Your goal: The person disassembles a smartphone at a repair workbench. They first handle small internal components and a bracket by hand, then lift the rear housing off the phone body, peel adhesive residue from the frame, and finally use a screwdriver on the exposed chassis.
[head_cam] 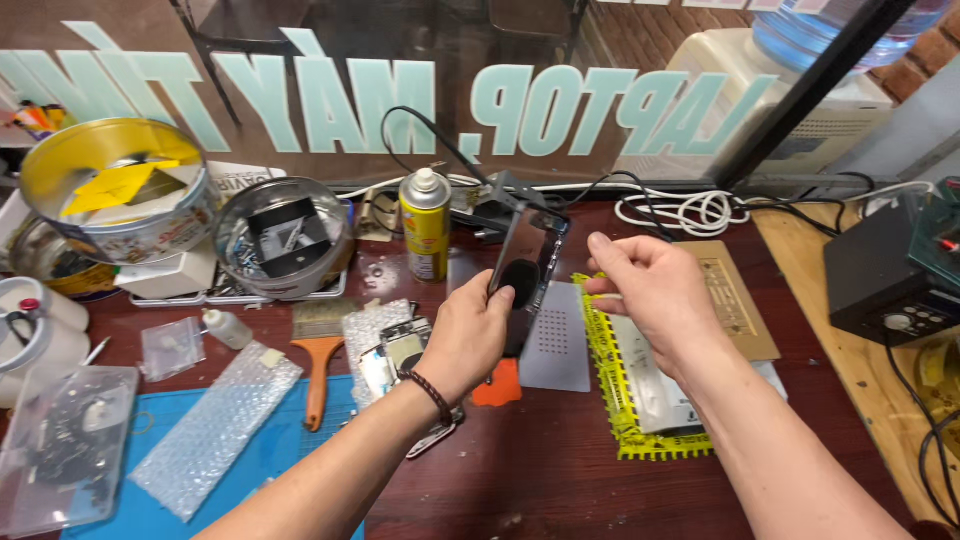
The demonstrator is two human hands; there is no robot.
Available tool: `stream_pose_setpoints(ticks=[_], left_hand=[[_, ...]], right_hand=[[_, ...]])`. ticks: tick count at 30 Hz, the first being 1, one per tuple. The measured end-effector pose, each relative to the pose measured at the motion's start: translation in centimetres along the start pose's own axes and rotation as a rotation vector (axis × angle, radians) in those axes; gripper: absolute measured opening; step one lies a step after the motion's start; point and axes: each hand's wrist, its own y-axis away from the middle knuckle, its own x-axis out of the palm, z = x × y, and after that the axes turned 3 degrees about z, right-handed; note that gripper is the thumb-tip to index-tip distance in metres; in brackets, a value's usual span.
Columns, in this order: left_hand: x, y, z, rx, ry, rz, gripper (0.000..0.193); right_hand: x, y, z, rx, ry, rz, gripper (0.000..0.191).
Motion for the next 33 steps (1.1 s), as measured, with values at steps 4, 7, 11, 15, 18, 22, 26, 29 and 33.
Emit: stream_pose_setpoints(ticks=[4,7,11,15,18,22,26,29,33], left_hand=[[7.0,-2.2,-1.8,-0.257,0.693,0.213,0.025],[12.8,-4.7,-3.6,-0.245,0.71,0.255,0.024],[18.0,-7.0,-4.3,-0.298,0.665,0.217,0.023],[21.0,-9.7,-3.3,-0.283,0.572,0.145,0.025],[22.2,-11.3,-1.0,-0.326,0.514,0.089,0.026],[20.4,-12.8,3.4,-0.347,0.172,-0.161,0.025],[16.0,-13.6,7.6,-0.492,-0.714,-0.372,0.058],[15.7,-14.6,9.8,-0.73,-0.823,-0.296,0.081],[16.6,-15.8,10.8,-0.869,-0.766,-0.402,0.083]], right_hand=[[-7.2,-0.5,-1.3,0.004,0.113,0.047,0.025],[-13.6,-2.3,-2.2,0.016,-0.043,0.183,0.021],[-20.0,-5.4,-3.9,0.104,-0.146,0.159,0.013],[-23.5,-9.2,-4.8,0.077,-0.102,0.194,0.013],[-25.3,-11.4,-5.5,0.05,-0.127,0.193,0.015],[-27.6,-13.1,-6.5,0.038,-0.228,0.14,0.016],[-29.9,-12.7,-7.9,0.041,-0.264,0.127,0.017],[-31.3,-12.1,-8.5,0.072,-0.262,0.107,0.018],[-32.4,-12.0,-8.9,0.115,-0.287,0.114,0.019]])
